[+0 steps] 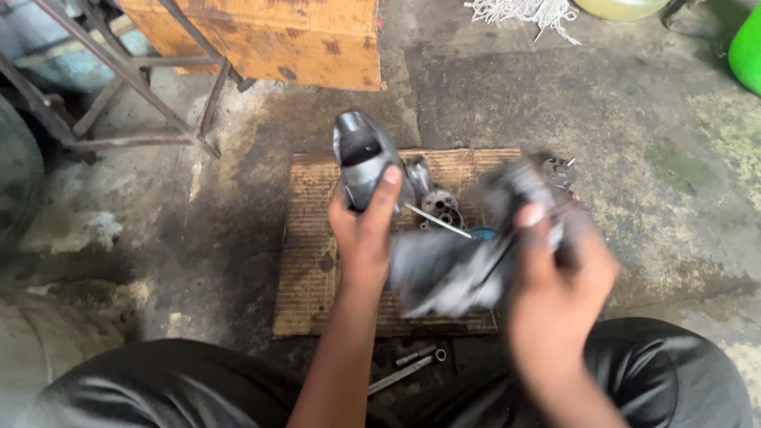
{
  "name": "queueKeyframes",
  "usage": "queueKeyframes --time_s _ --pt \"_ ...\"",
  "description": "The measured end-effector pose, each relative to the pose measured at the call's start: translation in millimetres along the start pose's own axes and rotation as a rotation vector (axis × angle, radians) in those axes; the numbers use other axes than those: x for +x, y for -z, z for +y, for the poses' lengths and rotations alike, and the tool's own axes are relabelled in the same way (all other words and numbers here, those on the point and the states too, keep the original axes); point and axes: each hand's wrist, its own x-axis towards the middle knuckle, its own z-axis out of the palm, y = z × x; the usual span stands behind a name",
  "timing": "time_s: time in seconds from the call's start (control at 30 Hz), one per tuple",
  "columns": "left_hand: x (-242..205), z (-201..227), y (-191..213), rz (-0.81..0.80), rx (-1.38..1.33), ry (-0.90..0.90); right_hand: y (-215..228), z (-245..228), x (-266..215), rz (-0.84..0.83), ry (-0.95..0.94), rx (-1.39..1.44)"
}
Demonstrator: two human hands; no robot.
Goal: The person sits on the floor and cleans a dark metallic mechanical part using a cloth and a blue spray can. They repeatedly wipe the part, spray it with the cleaner, and rotate it to access different surfaces.
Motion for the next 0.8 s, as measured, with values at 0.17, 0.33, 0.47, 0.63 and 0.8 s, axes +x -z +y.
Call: queueKeyframes --time_s 0.17,0.33,0.47,0.63,0.8 --pt "-11.8 1.3 -23.1 -0.056 0.075 0.044 -4.1 9.8 27.1 -0.081 0.316 -0.113" --pt "-29.2 0.2 -33.2 -0.101 0.08 0.046 -16.4 29.4 9.6 -0.212 0.688 -0.526" --pt "-33.5 1.1 -27.3 -0.066 -0.162 0.201 -11.3 40.9 -8.6 -0.232 0.726 -0.658" --pt "-29.8 0.1 -35.2 -0.083 -0.301 0.217 6.5 66.4 4.9 -0.084 0.819 -0.519" --pt "-11.9 5.7 -8.7 -0.104 -0.283 0.24 6.4 54.1 20.4 0.046 0.347 0.041"
